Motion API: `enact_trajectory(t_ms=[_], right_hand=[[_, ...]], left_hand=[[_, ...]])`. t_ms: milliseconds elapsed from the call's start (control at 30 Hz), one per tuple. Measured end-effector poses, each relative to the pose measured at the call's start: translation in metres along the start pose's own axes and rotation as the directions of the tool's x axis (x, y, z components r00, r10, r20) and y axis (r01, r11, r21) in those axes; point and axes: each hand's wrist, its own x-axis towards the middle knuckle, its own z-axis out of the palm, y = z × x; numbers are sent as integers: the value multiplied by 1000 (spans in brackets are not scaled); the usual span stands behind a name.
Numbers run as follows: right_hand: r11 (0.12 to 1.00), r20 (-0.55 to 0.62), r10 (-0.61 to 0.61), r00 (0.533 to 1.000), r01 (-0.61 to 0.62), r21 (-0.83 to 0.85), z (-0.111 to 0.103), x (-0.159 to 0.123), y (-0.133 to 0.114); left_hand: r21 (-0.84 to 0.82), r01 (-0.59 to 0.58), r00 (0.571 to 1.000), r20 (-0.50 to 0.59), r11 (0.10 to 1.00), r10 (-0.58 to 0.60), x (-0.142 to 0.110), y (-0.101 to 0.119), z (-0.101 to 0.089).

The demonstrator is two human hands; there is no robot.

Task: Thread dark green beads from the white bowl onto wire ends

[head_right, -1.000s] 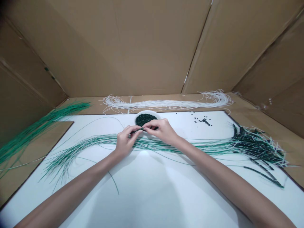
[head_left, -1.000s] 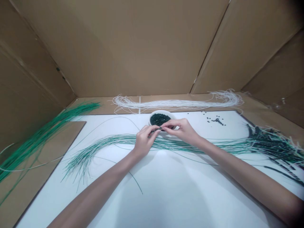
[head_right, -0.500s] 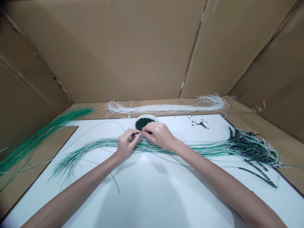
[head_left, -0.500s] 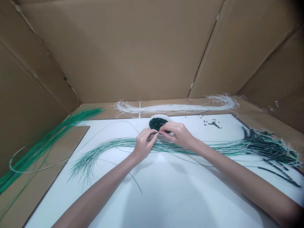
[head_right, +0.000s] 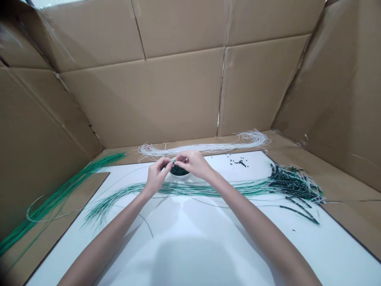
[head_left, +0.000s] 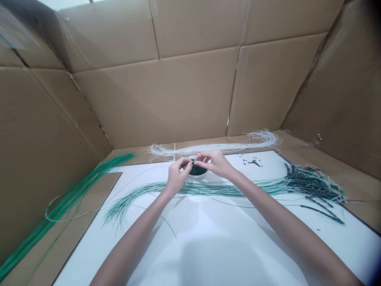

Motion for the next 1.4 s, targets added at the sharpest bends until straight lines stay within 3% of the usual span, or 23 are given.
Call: enact_trajectory(t_ms=[233,467,800,1133,1267,1400], right_hand=[[988,-94,83,992,-69,141,-4,0,2],[989,-94,121,988,-112,93,-1,0,11],[979,-42,139,989,-131,154,6,-2,19],[852,35,249,968,-236,468,10,-2,29],[883,67,234,970,-241,402,8,-3,25],[971,-2,178,984,-175,165,6,-3,20]], left_hand=[[-120,38,999,-24,992,-42,8,8,8],[-28,4,1000,26,1000,-4,6,1,9],[34,-6,1000,30,999,5,5,-8,9],[94,-73,994,87,993,64,6,-4,6],[131,-90,989,129,987,73,6,-4,6],[151,-62,988,146,987,40,6,-7,7]])
